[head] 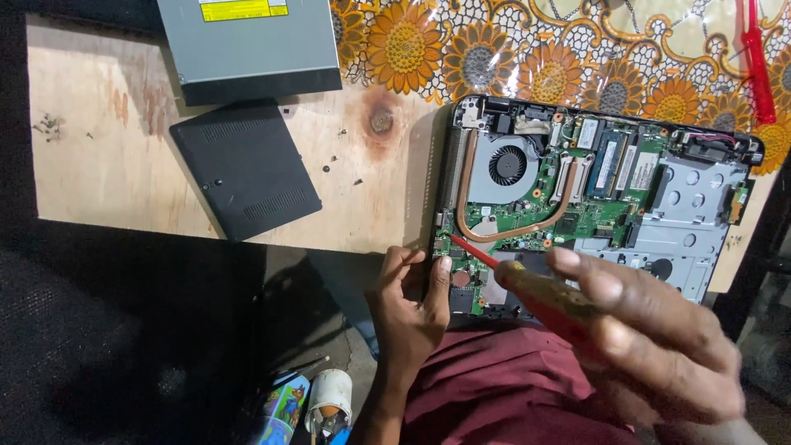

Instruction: A person uses a screwdriver to point at and inspect various internal components of a disassembled laptop, likely as part of a repair or component recovery process.

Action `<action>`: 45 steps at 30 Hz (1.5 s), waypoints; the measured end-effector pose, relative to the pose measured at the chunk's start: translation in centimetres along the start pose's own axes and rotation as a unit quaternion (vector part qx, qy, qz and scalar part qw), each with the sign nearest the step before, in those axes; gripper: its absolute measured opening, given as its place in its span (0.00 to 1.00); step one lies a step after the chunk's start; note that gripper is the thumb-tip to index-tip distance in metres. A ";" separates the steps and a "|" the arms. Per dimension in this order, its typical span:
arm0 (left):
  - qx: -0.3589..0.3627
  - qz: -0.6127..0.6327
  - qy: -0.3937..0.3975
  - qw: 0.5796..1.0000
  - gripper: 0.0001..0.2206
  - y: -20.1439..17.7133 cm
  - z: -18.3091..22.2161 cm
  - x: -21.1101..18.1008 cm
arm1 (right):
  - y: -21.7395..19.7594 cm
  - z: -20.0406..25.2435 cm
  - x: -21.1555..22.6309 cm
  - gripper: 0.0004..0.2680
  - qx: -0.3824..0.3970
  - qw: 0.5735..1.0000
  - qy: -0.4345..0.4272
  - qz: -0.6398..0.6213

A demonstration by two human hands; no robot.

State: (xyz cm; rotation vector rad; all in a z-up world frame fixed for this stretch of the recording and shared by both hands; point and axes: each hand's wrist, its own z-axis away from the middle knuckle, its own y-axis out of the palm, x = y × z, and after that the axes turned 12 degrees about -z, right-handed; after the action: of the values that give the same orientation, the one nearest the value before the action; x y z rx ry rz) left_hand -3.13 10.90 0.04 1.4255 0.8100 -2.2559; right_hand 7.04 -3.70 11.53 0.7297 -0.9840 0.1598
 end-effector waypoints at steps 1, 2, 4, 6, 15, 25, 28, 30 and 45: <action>0.000 0.000 0.000 1.000 0.05 0.0 0.1 0.1 | 0.0 -0.3 0.2 0.13 0.000 1.000 0.000 0.000; 0.001 0.009 0.015 1.000 0.05 0.0 0.1 0.1 | 0.1 -0.7 0.5 0.12 0.076 0.955 -0.116 0.264; 0.002 0.019 0.029 0.999 0.05 0.0 0.1 0.2 | -0.6 -1.1 0.7 0.14 0.139 0.828 -0.225 0.495; 0.002 0.039 0.038 0.999 0.05 0.0 0.1 0.3 | -2.1 -1.3 0.5 0.15 0.155 0.789 -0.296 0.515; -0.011 0.047 0.081 0.996 0.08 0.4 0.3 1.2 | -0.5 -4.0 1.4 0.07 0.232 0.765 -0.335 0.498; -0.025 0.001 0.037 0.999 0.07 0.7 0.4 1.4 | 1.4 -2.5 2.4 0.05 0.170 0.776 -0.257 0.550; -0.024 0.000 0.038 0.999 0.06 0.7 0.4 1.3 | -0.2 -2.3 1.7 0.15 0.167 0.711 -0.334 0.596; -0.029 0.002 0.045 0.999 0.07 0.7 0.4 1.4 | 0.0 -2.6 1.7 0.19 0.172 0.735 -0.312 0.577; -0.018 0.050 0.016 0.998 0.09 1.4 0.9 2.6 | 4.7 -5.4 3.0 0.03 0.275 0.737 -0.307 0.536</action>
State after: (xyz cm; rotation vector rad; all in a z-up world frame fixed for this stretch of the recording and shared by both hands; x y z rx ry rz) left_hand -4.04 9.30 -2.38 1.4553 0.7676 -2.1398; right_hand 10.46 2.66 14.37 0.6604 -1.9747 1.3461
